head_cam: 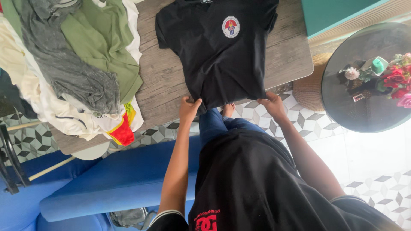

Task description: The person picks up a shirt from a pile, smooths it out on a table, folds the sides and sleeves inward, and then folds it in half before placing it inside a cabinet.

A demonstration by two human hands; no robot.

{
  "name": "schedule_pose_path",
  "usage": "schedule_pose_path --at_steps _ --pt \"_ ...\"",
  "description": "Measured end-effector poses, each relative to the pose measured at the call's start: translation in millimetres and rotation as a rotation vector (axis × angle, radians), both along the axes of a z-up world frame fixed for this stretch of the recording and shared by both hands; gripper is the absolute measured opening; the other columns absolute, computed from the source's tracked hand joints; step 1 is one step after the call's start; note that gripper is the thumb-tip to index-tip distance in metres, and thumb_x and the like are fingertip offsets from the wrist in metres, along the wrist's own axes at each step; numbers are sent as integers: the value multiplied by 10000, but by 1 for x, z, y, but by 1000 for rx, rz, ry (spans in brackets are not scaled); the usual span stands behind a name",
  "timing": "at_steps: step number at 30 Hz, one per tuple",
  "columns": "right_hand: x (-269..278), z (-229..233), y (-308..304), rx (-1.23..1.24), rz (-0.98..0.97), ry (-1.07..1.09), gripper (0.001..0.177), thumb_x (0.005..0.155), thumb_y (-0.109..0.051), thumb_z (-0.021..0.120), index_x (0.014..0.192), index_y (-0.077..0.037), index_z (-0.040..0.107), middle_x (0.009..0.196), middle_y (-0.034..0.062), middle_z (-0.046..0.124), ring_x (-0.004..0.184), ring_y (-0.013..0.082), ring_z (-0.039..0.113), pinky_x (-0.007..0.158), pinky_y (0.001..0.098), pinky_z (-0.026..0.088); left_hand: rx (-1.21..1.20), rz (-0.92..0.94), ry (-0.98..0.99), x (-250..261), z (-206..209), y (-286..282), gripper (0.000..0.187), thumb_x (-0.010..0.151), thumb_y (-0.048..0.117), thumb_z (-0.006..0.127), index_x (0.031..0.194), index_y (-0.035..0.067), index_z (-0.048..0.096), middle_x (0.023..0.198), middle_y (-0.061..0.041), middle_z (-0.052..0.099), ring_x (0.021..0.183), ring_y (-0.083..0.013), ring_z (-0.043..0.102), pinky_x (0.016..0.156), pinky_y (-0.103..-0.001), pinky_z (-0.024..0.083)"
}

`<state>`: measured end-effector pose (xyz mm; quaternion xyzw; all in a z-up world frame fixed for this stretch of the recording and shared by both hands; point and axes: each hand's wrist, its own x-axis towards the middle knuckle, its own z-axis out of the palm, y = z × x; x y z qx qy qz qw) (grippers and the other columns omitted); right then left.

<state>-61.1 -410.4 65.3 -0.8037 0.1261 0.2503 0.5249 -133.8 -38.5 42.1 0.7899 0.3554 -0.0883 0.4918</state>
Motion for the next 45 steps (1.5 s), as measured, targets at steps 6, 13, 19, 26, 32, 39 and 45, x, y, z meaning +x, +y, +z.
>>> schedule_pose_path --at_steps 6,13,19,26,32,39,45 --pt "5 -7 2 -101 74 -2 278 872 -222 737 1061 -18 718 904 116 741 846 201 669 798 365 503 238 -61 22 1 -37 17 324 929 339 708 987 22 682 844 -137 728 846 -347 709 765 -463 526" --pt "12 -8 -11 -234 72 -225 386 808 -209 758 1154 -48 701 984 132 764 996 289 716 899 421 527 310 19 -29 -13 -8 39 384 930 304 698 1188 40 592 1035 -185 692 997 -367 685 884 -468 528" --pt "39 22 15 -388 137 -532 479 838 -148 725 1299 -33 662 1291 190 638 1238 398 579 1051 478 470 539 -247 -220 36 64 -4 571 923 208 710 1421 44 483 1395 -207 524 1326 -413 503 1095 -493 434" --pt "53 33 83 -351 259 -492 335 788 -151 719 1118 -109 752 1310 145 623 1241 372 574 1028 467 485 692 -627 -256 104 48 -5 744 958 315 671 1562 30 344 1624 -241 298 1501 -419 300 1212 -519 296" --pt "61 7 96 -229 286 -343 211 851 -138 687 1041 -123 780 1089 87 741 1019 303 713 897 416 560 718 -621 -100 115 36 36 789 972 403 627 1596 64 284 1677 -208 186 1550 -369 177 1234 -532 224" --pt "118 -48 57 164 -323 23 215 964 -13 533 1108 4 691 883 94 750 759 144 727 634 256 578 734 -629 -37 116 28 50 794 971 399 613 1594 41 275 1680 -213 162 1552 -376 153 1227 -535 208" --pt "182 -20 61 11 -421 -23 158 954 -84 611 1071 -11 690 857 95 755 653 156 729 548 281 564 699 -620 7 119 36 47 795 952 368 618 1587 35 273 1675 -219 166 1554 -378 159 1230 -549 214"
